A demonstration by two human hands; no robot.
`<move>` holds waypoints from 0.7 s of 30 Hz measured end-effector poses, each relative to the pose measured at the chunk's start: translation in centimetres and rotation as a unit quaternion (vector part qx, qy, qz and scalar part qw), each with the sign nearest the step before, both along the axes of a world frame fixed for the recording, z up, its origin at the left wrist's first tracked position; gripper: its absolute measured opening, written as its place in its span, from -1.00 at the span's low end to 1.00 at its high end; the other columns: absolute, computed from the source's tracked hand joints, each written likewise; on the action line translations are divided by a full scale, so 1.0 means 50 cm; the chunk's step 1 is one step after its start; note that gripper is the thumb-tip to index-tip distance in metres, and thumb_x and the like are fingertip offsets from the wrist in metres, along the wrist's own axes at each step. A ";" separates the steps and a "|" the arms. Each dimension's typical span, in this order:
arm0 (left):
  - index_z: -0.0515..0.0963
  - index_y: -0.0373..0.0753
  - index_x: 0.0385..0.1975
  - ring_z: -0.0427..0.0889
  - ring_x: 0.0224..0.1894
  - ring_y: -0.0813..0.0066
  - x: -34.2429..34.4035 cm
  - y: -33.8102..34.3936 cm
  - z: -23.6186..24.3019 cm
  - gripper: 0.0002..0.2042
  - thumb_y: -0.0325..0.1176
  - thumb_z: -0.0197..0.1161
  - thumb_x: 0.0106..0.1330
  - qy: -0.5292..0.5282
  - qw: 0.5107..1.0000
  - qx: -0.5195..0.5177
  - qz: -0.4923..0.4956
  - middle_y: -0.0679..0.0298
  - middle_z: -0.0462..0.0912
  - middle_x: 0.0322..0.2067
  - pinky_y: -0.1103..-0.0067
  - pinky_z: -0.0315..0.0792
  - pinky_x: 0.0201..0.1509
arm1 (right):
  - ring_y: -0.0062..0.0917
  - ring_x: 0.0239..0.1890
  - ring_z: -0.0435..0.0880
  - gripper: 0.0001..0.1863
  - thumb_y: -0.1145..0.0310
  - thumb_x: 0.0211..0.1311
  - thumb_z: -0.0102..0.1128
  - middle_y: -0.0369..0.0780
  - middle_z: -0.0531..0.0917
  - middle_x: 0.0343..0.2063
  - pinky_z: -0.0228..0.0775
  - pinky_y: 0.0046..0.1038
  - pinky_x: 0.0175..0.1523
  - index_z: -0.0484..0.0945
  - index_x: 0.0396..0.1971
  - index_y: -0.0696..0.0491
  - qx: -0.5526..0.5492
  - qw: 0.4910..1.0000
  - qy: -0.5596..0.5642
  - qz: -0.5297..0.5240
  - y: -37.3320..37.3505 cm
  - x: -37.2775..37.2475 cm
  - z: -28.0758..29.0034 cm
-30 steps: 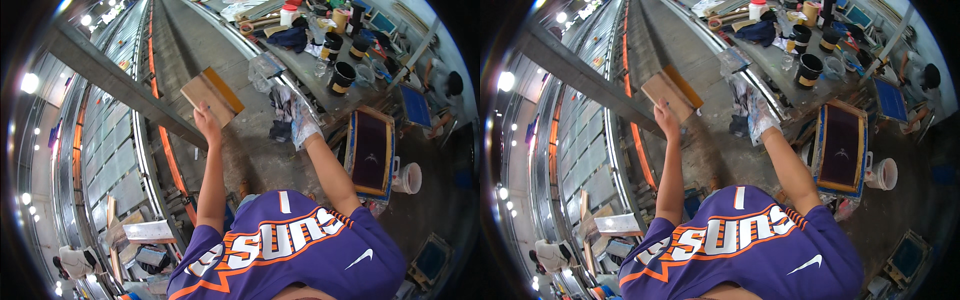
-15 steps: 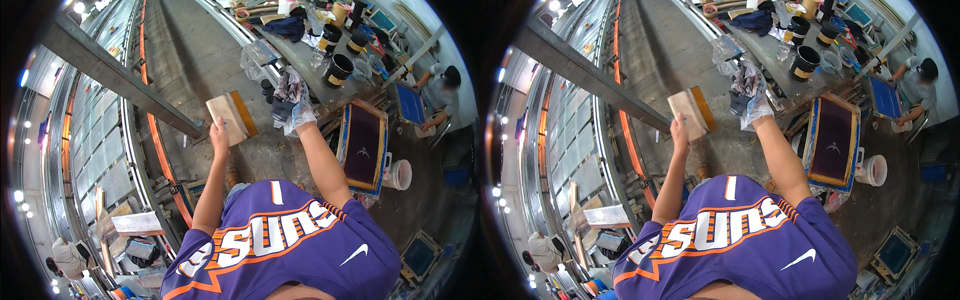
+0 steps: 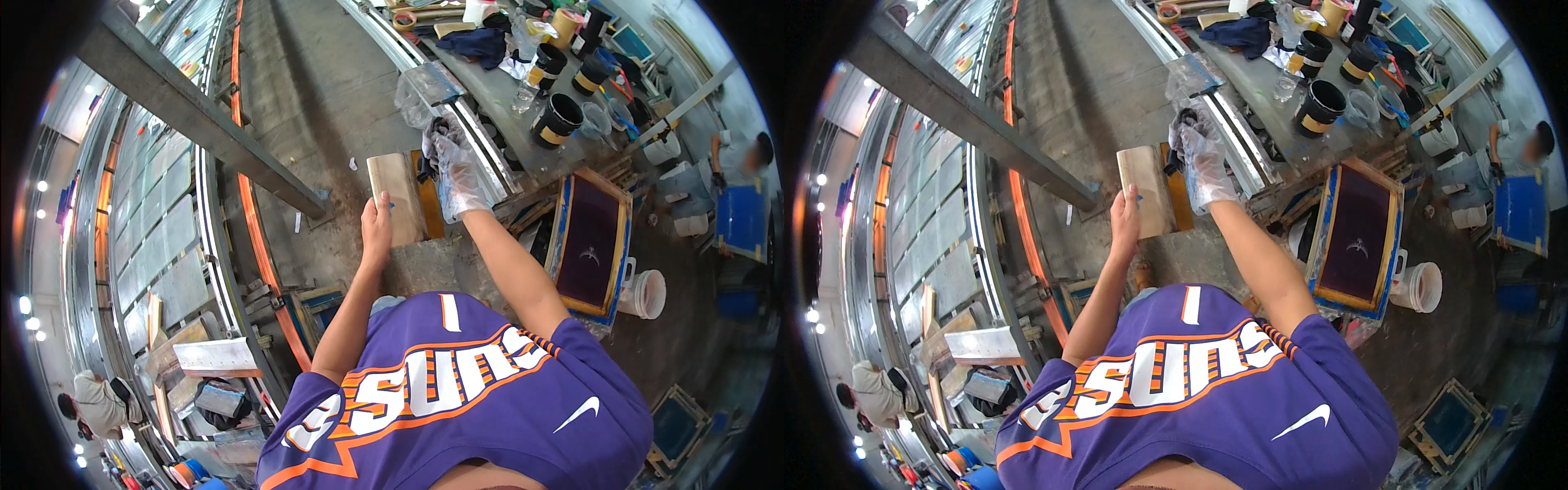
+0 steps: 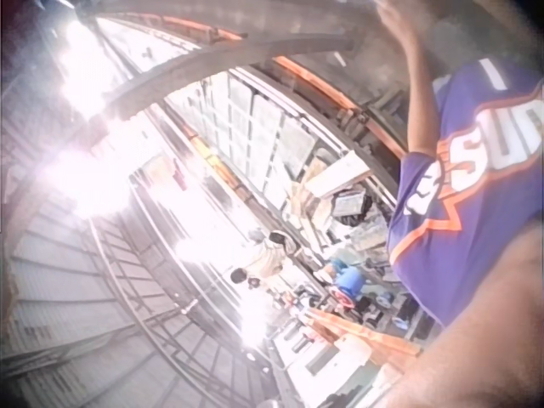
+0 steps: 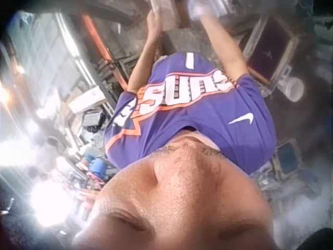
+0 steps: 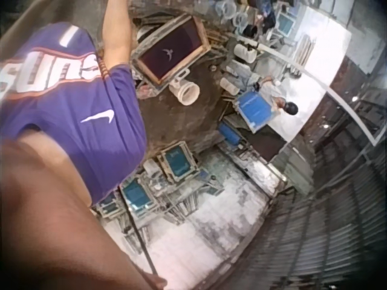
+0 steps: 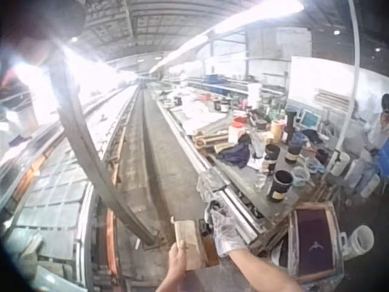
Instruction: The person prepares a screen printing frame by wiping it with a cloth and mixing ink in a container. They then position the frame over a garment on a conveyor belt and use a squeegee to pull ink across the mesh, printing a design onto the fabric.
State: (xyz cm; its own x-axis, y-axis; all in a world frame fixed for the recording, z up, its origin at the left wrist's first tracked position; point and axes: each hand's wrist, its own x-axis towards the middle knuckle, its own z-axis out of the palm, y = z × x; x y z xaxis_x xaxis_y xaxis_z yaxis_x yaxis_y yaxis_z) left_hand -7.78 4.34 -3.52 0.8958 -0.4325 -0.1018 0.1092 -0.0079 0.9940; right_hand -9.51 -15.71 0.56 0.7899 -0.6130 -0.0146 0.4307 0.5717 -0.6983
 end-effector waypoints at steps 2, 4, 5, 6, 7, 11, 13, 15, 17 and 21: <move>0.49 -0.29 -0.28 0.34 -0.34 0.70 0.006 -0.001 0.015 -0.61 -0.03 0.02 0.55 -0.027 0.999 0.028 0.009 0.45 0.46 -0.40 0.61 0.31 -0.24 | -0.59 -0.40 0.64 -0.61 0.54 0.28 0.26 -0.24 0.66 -0.38 0.52 -0.60 -0.24 0.49 0.11 0.13 -0.104 0.994 0.032 -0.028 0.021 -0.010 0.003; 0.47 -0.28 -0.33 0.31 -0.36 0.68 0.017 -0.001 0.016 -0.61 -0.02 0.03 0.54 -0.050 0.997 0.049 0.017 0.45 0.42 -0.44 0.59 0.27 -0.28 | -0.62 -0.44 0.60 -0.65 0.46 0.31 0.26 -0.27 0.64 -0.40 0.47 -0.57 -0.27 0.51 0.08 0.13 -0.175 0.983 0.056 -0.013 0.041 -0.012 0.006; 0.45 -0.28 -0.35 0.29 -0.37 0.68 0.019 0.000 0.017 -0.60 -0.02 0.03 0.54 -0.061 0.996 0.059 0.021 0.45 0.41 -0.46 0.58 0.26 -0.30 | -0.63 -0.42 0.60 -0.64 0.45 0.31 0.27 -0.26 0.64 -0.38 0.47 -0.57 -0.25 0.51 0.08 0.13 -0.241 0.966 0.092 -0.017 0.051 -0.018 0.007; 0.44 -0.29 -0.36 0.29 -0.39 0.66 0.018 -0.001 0.029 -0.59 -0.02 0.03 0.54 -0.077 0.994 0.073 0.027 0.43 0.41 -0.48 0.56 0.25 -0.31 | -0.63 -0.40 0.60 -0.64 0.43 0.32 0.27 -0.26 0.64 -0.36 0.48 -0.56 -0.23 0.50 0.08 0.13 -0.306 0.943 0.127 -0.024 0.063 -0.030 0.015; 0.43 -0.30 -0.38 0.29 -0.40 0.64 0.016 -0.001 0.041 -0.58 -0.01 0.03 0.54 -0.093 0.991 0.088 0.033 0.40 0.40 -0.49 0.54 0.25 -0.33 | -0.64 -0.38 0.60 -0.63 0.41 0.32 0.28 -0.26 0.63 -0.34 0.48 -0.55 -0.21 0.50 0.09 0.13 -0.369 0.915 0.160 -0.031 0.070 -0.037 0.018; 0.38 -0.35 -0.41 0.28 -0.45 0.56 0.010 -0.005 0.073 -0.53 0.01 0.02 0.53 -0.154 0.979 0.131 0.038 0.26 0.36 -0.57 0.45 0.25 -0.38 | -0.34 -0.20 0.64 -0.59 0.38 0.26 0.33 -0.13 0.62 -0.16 0.48 -0.35 -0.06 0.49 0.07 0.15 -0.557 0.799 0.174 -0.147 0.063 -0.033 -0.006; 0.37 -0.37 -0.42 0.28 -0.47 0.53 0.009 -0.008 0.091 -0.52 0.01 0.02 0.53 -0.171 0.972 0.158 0.029 0.21 0.35 -0.60 0.42 0.26 -0.38 | -0.36 -0.19 0.60 -0.59 0.37 0.31 0.28 -0.12 0.60 -0.15 0.46 -0.39 -0.05 0.45 0.11 0.12 -0.598 0.763 0.183 -0.165 0.055 -0.025 -0.022; 0.37 -0.38 -0.42 0.28 -0.48 0.51 0.015 -0.009 0.097 -0.51 0.01 0.01 0.53 -0.180 0.970 0.160 0.033 0.19 0.34 -0.61 0.41 0.27 -0.38 | -0.31 -0.17 0.59 -0.62 0.38 0.33 0.25 -0.08 0.60 -0.15 0.45 -0.38 -0.04 0.44 0.10 0.12 -0.607 0.759 0.177 -0.156 0.062 -0.026 -0.023; 0.37 -0.38 -0.41 0.29 -0.48 0.51 0.025 -0.008 0.096 -0.51 0.02 0.00 0.54 -0.178 0.973 0.139 0.052 0.17 0.33 -0.62 0.41 0.28 -0.38 | -0.20 -0.14 0.61 -0.67 0.41 0.29 0.26 -0.01 0.62 -0.14 0.45 -0.31 -0.01 0.48 0.02 0.15 -0.585 0.787 0.154 -0.120 0.083 -0.039 -0.009; 0.40 -0.37 -0.42 0.31 -0.48 0.53 0.078 -0.015 0.107 -0.52 0.01 0.01 0.54 -0.171 0.974 0.073 0.131 0.22 0.36 -0.61 0.44 0.29 -0.38 | -0.39 -0.22 0.58 -0.79 0.47 0.42 0.05 -0.16 0.61 -0.20 0.46 -0.40 -0.06 0.48 0.00 0.11 -0.603 0.793 0.058 -0.065 0.140 -0.090 -0.017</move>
State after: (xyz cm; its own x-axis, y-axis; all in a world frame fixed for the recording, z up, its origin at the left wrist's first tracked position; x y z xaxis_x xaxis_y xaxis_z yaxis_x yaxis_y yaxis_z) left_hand -3.86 3.60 1.84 0.9661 -0.1870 0.1780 -0.2101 -0.1690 0.9630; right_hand -13.99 -8.70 -0.29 0.7547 -0.3138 0.5761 0.3239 -0.5854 -0.7432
